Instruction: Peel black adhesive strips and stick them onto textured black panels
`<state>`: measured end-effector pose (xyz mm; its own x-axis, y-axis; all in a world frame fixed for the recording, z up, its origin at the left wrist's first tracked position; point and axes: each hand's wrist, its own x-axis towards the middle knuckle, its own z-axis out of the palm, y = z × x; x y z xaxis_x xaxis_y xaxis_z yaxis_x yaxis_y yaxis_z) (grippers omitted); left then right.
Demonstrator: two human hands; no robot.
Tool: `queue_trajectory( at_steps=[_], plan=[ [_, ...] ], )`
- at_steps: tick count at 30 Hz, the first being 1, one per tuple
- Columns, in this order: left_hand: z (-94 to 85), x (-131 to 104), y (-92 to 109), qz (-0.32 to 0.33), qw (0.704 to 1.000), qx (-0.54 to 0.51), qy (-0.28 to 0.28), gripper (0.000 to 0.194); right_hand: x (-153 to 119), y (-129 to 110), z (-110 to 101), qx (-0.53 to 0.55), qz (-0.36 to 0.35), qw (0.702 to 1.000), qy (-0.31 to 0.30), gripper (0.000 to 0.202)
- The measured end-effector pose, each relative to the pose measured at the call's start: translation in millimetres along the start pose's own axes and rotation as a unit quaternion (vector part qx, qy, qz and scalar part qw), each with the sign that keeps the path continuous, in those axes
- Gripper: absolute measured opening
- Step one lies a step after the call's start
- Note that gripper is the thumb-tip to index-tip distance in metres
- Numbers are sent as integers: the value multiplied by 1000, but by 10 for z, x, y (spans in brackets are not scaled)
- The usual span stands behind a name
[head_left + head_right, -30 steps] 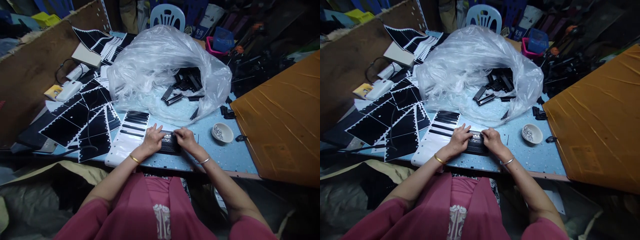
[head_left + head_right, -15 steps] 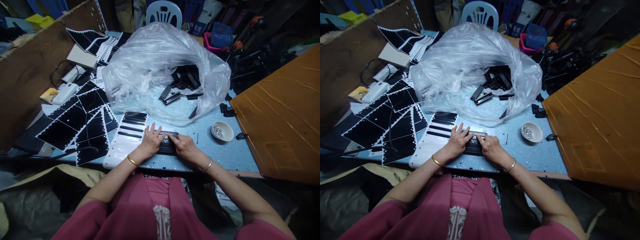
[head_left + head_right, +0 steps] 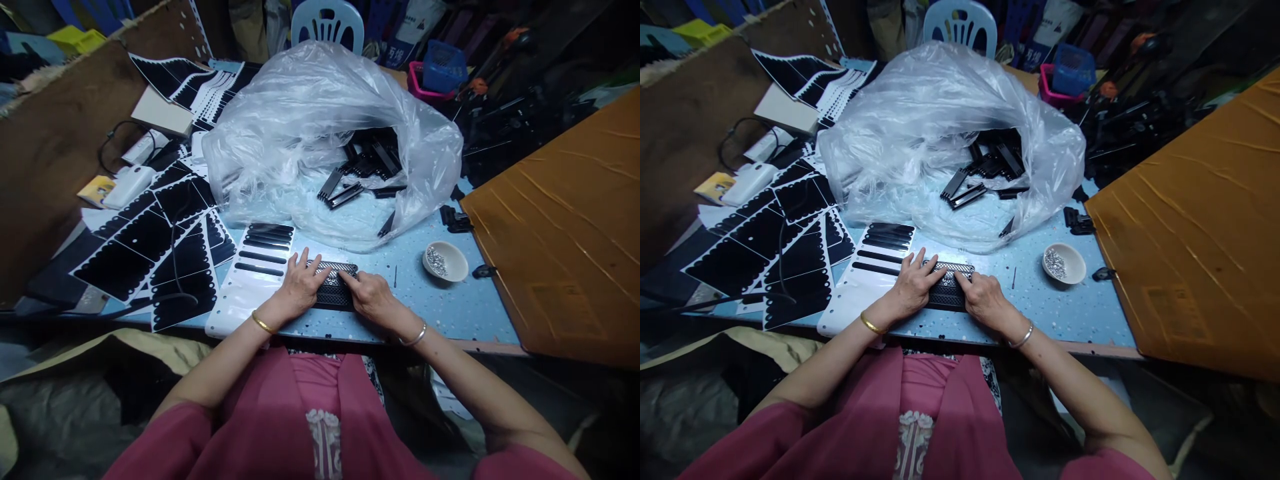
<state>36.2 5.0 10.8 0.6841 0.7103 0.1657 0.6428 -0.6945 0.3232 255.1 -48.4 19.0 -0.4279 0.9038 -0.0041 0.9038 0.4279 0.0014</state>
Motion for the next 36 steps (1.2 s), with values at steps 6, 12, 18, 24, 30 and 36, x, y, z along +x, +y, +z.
queue_trajectory(
  at_steps=[6,12,18,24,30,36],
  plan=[
    [5,2,0,3,1000,14,-17,65,19,28,-76,-28,-2,999,-39,58],
    [14,-14,-11,8,1000,19,-22,66,-10,146,-62,-29,40,998,-36,55],
    [-16,2,-4,10,999,22,-28,66,-61,130,-51,-13,24,999,-23,57],
    [-21,10,-7,10,999,18,-34,64,-21,62,-74,-23,-6,999,-42,58],
    [-16,1,0,13,998,43,-34,63,-33,118,-64,-36,6,998,-54,58],
    [-6,-4,-8,19,998,52,-33,62,-23,149,-51,-28,51,997,-42,56]
  ],
)
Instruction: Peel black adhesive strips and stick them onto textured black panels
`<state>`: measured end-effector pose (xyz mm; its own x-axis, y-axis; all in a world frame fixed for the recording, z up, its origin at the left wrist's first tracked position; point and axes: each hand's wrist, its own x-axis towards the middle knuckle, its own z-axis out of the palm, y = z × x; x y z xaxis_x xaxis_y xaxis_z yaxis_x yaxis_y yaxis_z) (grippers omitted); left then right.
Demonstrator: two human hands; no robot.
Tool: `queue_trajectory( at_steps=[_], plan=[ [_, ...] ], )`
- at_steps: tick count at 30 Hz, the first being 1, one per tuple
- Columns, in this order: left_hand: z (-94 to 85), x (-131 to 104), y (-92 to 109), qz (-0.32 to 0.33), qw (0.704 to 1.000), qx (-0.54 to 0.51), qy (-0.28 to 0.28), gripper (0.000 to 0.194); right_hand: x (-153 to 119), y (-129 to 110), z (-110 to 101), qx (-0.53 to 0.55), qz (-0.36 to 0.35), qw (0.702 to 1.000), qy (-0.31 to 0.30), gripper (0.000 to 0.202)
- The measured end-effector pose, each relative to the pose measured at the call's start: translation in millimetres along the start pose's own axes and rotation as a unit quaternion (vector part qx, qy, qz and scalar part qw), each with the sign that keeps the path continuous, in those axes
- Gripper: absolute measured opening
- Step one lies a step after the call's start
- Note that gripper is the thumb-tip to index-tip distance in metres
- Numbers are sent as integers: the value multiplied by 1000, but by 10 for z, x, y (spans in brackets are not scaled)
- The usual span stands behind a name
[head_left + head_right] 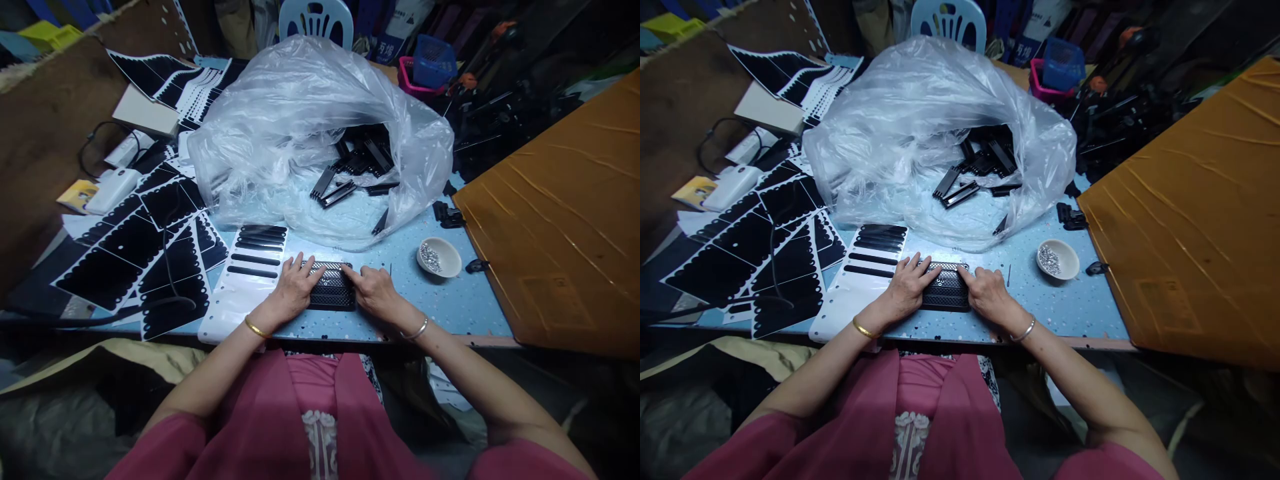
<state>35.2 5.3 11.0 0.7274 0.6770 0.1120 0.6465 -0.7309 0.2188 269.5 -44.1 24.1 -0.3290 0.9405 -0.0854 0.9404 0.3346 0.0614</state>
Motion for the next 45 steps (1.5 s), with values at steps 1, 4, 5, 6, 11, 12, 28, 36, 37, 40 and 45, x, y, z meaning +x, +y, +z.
queue_trajectory(
  at_steps=[1,4,5,6,11,12,28,36,37,40,45],
  plan=[
    [3,-1,-3,1,1000,1,-1,62,7,7,9,4,9,1000,6,55],
    [9,-2,-9,2,1000,4,1,63,4,24,50,16,11,999,39,54],
    [10,-2,-9,2,1000,4,3,63,-6,26,69,20,-1,998,54,54],
    [10,-3,-10,3,1000,4,3,63,-18,26,91,24,-18,997,71,53],
    [17,-3,-11,7,1000,9,3,63,-35,13,220,76,-33,983,162,37],
    [20,-3,-12,7,1000,10,3,63,-15,13,244,97,-16,980,174,33],
    [38,6,-19,-32,999,-30,10,61,321,-13,303,306,81,940,126,17],
    [50,-4,-46,-31,999,-37,10,63,380,33,331,291,107,943,120,20],
    [50,-3,-48,-30,999,-35,8,62,359,42,331,284,103,945,130,22],
    [54,-1,-52,-27,999,-32,5,62,261,58,290,231,64,958,156,32],
    [79,-8,-61,-27,999,-38,3,65,114,8,152,78,-30,994,67,49]
  ],
)
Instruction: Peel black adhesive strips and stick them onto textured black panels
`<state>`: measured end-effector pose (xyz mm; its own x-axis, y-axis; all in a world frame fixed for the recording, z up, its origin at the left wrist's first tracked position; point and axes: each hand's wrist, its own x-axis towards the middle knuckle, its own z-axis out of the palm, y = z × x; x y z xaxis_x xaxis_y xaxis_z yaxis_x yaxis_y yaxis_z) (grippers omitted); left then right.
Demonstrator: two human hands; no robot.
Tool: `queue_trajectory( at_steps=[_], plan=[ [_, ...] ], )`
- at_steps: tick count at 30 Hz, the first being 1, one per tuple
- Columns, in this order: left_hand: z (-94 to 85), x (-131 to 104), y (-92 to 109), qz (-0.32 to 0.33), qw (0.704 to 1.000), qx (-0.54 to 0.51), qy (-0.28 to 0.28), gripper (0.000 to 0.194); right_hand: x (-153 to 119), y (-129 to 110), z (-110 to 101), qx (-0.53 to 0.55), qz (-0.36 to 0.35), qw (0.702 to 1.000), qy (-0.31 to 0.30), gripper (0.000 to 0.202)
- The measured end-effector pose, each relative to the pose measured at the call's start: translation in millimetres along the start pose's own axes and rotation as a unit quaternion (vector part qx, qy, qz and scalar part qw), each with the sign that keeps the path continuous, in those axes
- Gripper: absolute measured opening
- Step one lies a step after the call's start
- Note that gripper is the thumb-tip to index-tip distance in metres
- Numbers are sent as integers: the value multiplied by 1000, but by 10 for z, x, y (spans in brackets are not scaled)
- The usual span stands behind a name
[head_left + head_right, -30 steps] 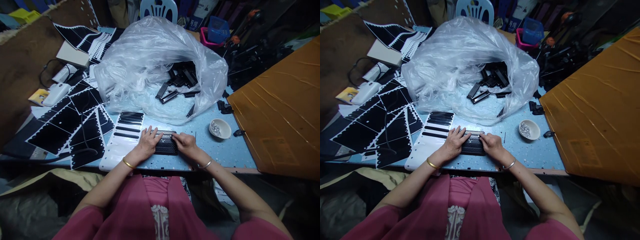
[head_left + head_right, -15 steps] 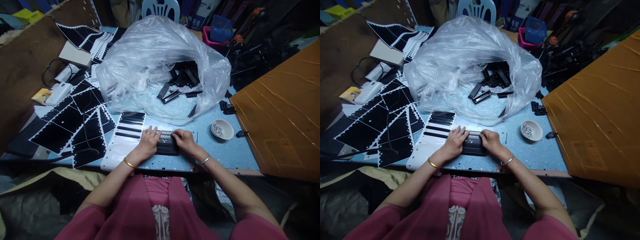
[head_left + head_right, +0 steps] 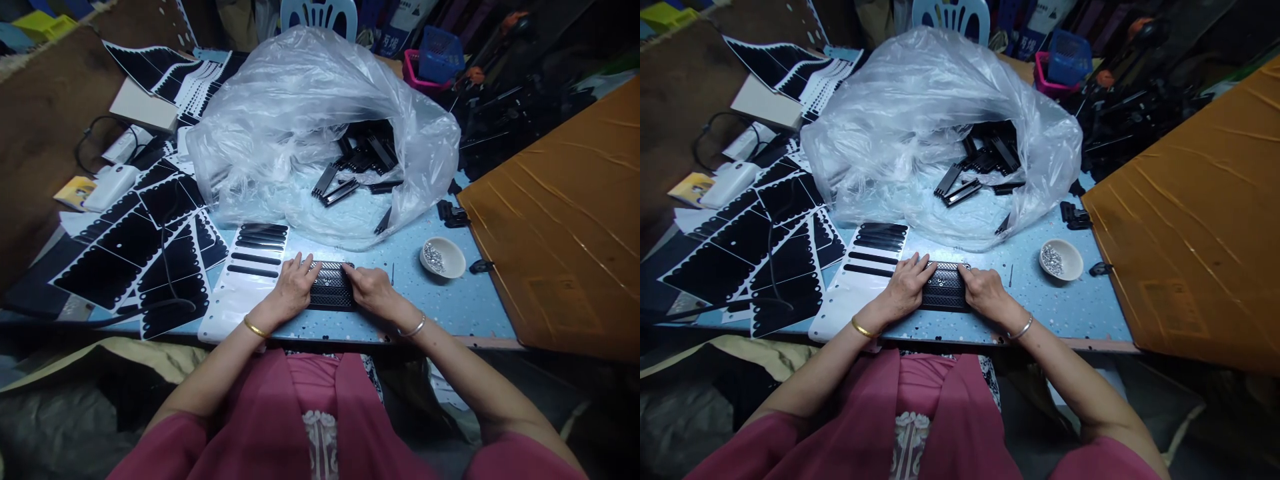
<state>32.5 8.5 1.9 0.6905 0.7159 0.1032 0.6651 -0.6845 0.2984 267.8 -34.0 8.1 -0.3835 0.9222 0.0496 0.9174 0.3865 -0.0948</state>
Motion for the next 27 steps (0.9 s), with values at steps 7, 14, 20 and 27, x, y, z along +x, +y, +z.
queue_trajectory(
  at_steps=[7,14,20,27],
  plan=[
    [-31,-4,4,3,1000,16,-9,60,-114,19,-52,-85,-29,993,-71,58],
    [-3,4,8,8,1000,25,-10,61,-153,94,-47,-98,-24,992,-77,56],
    [-130,-46,-75,1,999,48,-4,63,-142,127,17,-91,-54,993,-55,58],
    [-177,-184,-237,-5,998,62,8,68,-177,151,109,-92,-63,994,-18,57]
  ],
)
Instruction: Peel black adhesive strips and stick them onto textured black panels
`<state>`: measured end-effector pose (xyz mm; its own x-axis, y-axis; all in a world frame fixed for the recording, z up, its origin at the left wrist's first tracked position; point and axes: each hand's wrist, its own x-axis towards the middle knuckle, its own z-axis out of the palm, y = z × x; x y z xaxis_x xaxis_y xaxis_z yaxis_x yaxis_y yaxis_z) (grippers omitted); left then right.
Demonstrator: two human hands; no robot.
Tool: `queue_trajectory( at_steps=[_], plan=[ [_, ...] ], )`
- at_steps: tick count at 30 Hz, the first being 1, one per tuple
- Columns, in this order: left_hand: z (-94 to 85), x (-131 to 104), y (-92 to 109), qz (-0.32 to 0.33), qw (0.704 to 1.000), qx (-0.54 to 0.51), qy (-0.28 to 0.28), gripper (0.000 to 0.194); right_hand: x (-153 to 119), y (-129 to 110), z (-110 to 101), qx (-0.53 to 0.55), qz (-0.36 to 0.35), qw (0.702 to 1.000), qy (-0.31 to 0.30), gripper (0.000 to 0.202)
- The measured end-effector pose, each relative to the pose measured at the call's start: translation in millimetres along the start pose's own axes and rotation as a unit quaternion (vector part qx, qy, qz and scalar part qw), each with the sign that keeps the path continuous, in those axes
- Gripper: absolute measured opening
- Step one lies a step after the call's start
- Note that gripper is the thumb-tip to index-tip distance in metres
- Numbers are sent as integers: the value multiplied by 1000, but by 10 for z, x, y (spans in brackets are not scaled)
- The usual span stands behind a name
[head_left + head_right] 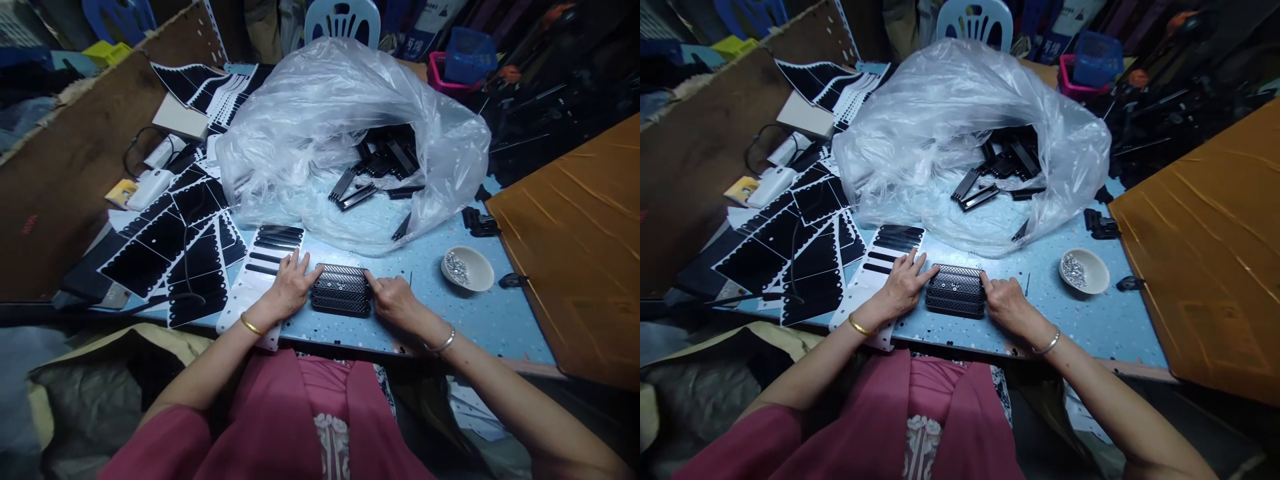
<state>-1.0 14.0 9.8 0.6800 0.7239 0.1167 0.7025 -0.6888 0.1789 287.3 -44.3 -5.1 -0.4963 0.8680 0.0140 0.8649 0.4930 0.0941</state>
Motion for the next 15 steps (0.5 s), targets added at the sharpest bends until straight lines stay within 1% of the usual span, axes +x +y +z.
queue_trajectory(
  at_steps=[7,11,15],
  plan=[
    [-67,-11,-30,-1,1000,24,-3,65,-5,15,38,-6,-7,1000,9,58],
    [2,-16,-6,1,1000,28,-4,62,-9,25,65,1,-6,1000,7,59],
    [26,-20,0,37,998,45,-25,60,-8,34,65,7,-14,1000,9,60]
  ],
)
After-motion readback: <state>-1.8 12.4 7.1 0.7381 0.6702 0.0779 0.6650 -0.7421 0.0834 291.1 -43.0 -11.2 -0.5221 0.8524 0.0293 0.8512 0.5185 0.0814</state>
